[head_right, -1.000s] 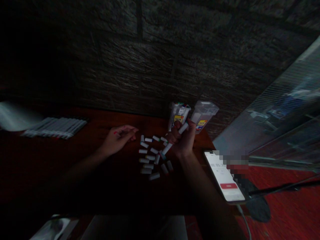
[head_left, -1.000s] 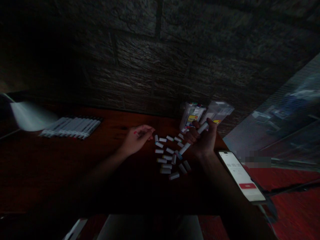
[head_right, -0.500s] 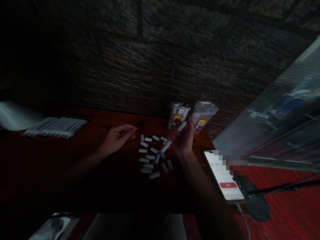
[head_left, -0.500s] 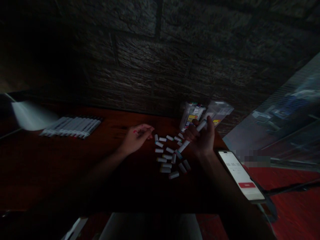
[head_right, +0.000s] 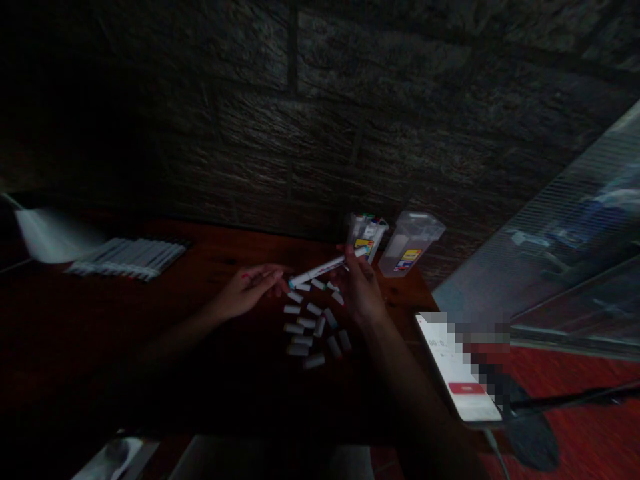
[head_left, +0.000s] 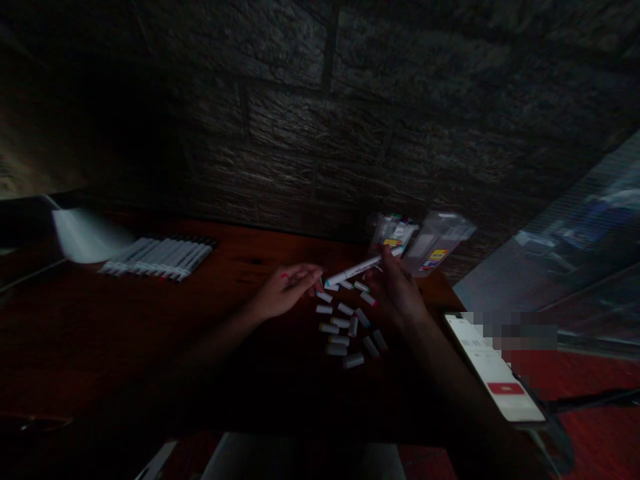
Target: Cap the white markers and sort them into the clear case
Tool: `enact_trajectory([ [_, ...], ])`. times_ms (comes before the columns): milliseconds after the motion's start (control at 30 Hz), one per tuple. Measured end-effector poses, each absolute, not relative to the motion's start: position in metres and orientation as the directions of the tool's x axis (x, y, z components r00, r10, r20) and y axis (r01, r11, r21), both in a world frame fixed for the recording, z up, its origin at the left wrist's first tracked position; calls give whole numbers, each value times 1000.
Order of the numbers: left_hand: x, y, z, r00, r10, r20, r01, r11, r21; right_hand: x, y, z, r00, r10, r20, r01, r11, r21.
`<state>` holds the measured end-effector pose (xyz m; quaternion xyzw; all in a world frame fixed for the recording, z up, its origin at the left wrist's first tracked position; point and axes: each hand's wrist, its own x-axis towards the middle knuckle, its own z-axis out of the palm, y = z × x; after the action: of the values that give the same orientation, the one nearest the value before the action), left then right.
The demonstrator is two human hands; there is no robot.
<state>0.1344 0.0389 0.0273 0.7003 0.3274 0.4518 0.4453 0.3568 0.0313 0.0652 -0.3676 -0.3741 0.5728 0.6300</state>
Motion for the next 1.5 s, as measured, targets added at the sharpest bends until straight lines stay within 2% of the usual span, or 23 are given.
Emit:
enact_trajectory([
  [200, 134, 40, 28, 400, 858, 322, 68, -378, 923, 349, 27, 65, -36, 997, 75, -355, 58, -933],
  [367, 135, 44, 27, 296, 903, 310, 71, -344, 936, 350, 28, 62, 64, 997, 33, -362, 54, -931],
  [633, 135, 40, 32, 300, 911, 284, 193, -350, 917, 350, 34, 55, 204, 979, -26, -284, 33, -958],
  [900, 132, 45, 30, 245, 937, 248, 141, -287, 947, 353, 30, 59, 62, 996, 57, -335, 74, -939],
  [1000, 135, 45, 27, 274, 926, 258, 129, -301, 945, 358, 30, 65, 125, 989, 74, -365, 115, -924],
  [1167, 135, 45, 22, 323, 907, 271, 62, -306, 950, 388, 38, 83, 402, 896, 186, -448, 370, -814],
  [1267, 133, 42, 24, 328, 900, 285, 76, -326, 942, 404, 43, 87, 474, 858, 198, -482, 441, -757],
  [1367, 132, 39, 27, 329, 896, 297, 85, -341, 936, 407, 45, 83, 412, 895, 171, -525, 387, -758],
  [1500, 134, 39, 30, 289, 906, 309, 20, -328, 945, 392, 41, 74, 299, 947, 118, -508, 262, -821],
])
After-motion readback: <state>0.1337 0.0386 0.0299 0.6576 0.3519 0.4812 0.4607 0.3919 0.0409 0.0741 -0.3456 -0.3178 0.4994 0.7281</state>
